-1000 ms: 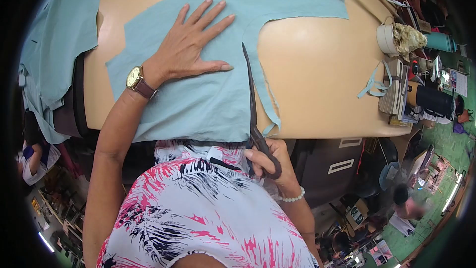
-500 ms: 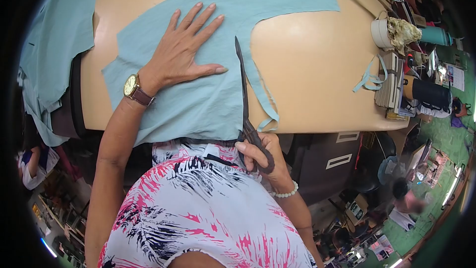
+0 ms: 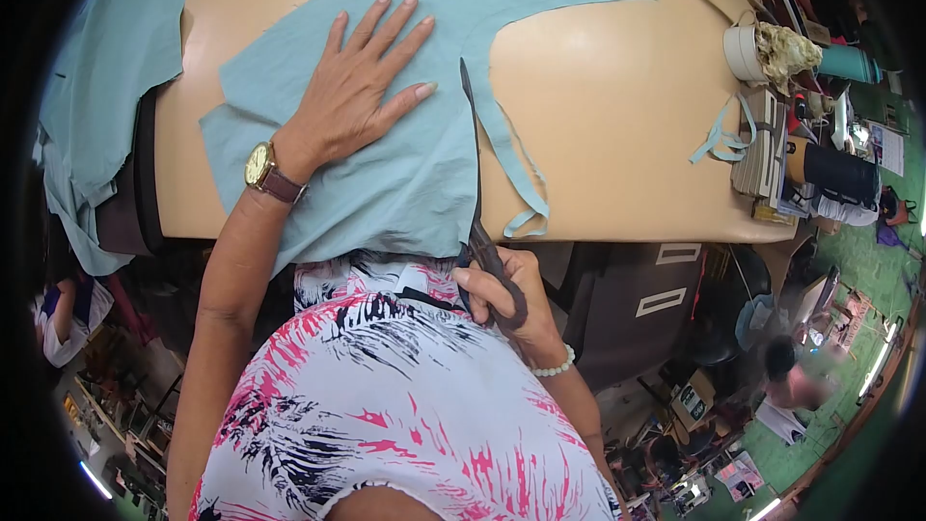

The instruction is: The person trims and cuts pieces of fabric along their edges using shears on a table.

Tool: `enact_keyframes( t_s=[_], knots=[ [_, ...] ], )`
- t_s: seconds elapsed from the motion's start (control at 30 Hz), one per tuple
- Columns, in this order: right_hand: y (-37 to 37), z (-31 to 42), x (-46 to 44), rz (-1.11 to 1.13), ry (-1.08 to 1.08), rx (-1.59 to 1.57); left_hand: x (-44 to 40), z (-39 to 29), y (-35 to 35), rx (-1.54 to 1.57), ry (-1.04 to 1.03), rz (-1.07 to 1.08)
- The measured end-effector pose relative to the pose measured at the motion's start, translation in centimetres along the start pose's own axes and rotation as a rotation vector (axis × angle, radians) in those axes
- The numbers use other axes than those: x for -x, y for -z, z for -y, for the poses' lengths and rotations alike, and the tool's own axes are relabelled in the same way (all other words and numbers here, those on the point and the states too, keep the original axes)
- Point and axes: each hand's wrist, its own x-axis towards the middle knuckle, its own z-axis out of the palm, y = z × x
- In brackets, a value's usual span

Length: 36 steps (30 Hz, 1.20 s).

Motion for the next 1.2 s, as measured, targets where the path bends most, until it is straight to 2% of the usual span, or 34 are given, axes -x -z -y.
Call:
enact_keyframes(
  t_s=[0.43,1.0,1.2],
  knots=[
    [-0.9,0.5,-0.8,0.003,0.079,-0.196,0.3,-0.4,0.0,0.025,-0.005,-0.027],
    [-1.9,0.0,-0.6,-0.010,0.020,-0.029,0.9,-1.6,-0.6,-0.022,0.074,-0.112],
    [-1.8,-0.1,-0.5,-0.001,0.022,-0.021,1.1,-1.8,-0.5,-0.010,0.117,-0.027]
  ],
)
